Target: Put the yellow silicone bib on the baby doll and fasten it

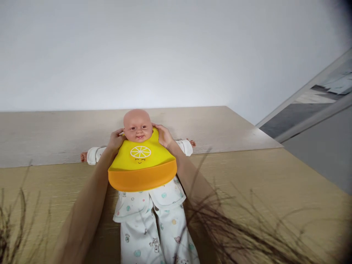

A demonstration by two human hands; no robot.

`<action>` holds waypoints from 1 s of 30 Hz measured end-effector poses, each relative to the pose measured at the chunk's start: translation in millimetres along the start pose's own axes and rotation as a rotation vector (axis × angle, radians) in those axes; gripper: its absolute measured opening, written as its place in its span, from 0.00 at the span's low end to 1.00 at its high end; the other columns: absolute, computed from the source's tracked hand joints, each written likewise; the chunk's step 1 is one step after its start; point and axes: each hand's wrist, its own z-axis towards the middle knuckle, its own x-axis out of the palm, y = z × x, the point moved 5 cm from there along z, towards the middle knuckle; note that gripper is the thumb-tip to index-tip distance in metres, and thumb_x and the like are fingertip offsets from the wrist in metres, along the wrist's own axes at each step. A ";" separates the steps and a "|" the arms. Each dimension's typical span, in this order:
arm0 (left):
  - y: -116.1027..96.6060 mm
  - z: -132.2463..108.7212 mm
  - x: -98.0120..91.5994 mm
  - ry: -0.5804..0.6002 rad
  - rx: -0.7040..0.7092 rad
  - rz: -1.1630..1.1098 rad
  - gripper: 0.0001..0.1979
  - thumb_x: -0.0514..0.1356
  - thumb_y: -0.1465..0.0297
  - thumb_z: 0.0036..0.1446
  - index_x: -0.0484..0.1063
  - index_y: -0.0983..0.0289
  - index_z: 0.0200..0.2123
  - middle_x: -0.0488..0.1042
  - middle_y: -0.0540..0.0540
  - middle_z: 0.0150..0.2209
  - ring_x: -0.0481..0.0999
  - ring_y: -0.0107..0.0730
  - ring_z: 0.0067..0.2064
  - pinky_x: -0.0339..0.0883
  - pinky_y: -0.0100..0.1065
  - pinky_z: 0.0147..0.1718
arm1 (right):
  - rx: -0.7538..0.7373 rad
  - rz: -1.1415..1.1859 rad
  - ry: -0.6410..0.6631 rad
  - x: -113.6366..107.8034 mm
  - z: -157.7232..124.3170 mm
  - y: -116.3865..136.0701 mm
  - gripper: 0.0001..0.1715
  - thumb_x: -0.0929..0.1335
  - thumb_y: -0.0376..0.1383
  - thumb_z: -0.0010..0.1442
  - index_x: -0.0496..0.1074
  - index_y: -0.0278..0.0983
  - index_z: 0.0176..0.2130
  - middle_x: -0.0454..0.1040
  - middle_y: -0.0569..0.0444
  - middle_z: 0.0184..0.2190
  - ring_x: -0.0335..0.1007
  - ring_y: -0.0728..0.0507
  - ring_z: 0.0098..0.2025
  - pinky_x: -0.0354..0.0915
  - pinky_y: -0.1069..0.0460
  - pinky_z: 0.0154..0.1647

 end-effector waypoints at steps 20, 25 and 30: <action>-7.3 6.7 0.5 0.048 0.114 0.224 0.11 0.67 0.78 0.35 0.78 0.65 0.28 0.80 0.54 0.28 0.78 0.42 0.36 0.70 0.29 0.29 | 0.031 0.073 -0.036 3.2 -3.9 2.0 0.11 0.66 0.33 0.55 0.76 0.39 0.37 0.81 0.59 0.33 0.76 0.44 0.41 0.71 0.49 0.50; -7.7 7.0 -0.7 0.030 0.102 0.291 0.08 0.67 0.73 0.37 0.77 0.66 0.27 0.79 0.54 0.27 0.78 0.43 0.36 0.72 0.32 0.31 | 0.031 0.095 -0.016 2.2 -2.2 1.0 0.10 0.67 0.34 0.53 0.76 0.39 0.37 0.81 0.58 0.33 0.76 0.44 0.40 0.71 0.50 0.48; -7.7 11.1 -3.1 0.006 0.129 0.311 0.13 0.64 0.71 0.37 0.78 0.65 0.32 0.81 0.54 0.29 0.79 0.44 0.38 0.73 0.34 0.33 | 0.026 0.091 -0.019 2.4 -0.7 0.6 0.10 0.67 0.34 0.53 0.76 0.39 0.37 0.81 0.59 0.34 0.77 0.44 0.43 0.71 0.50 0.51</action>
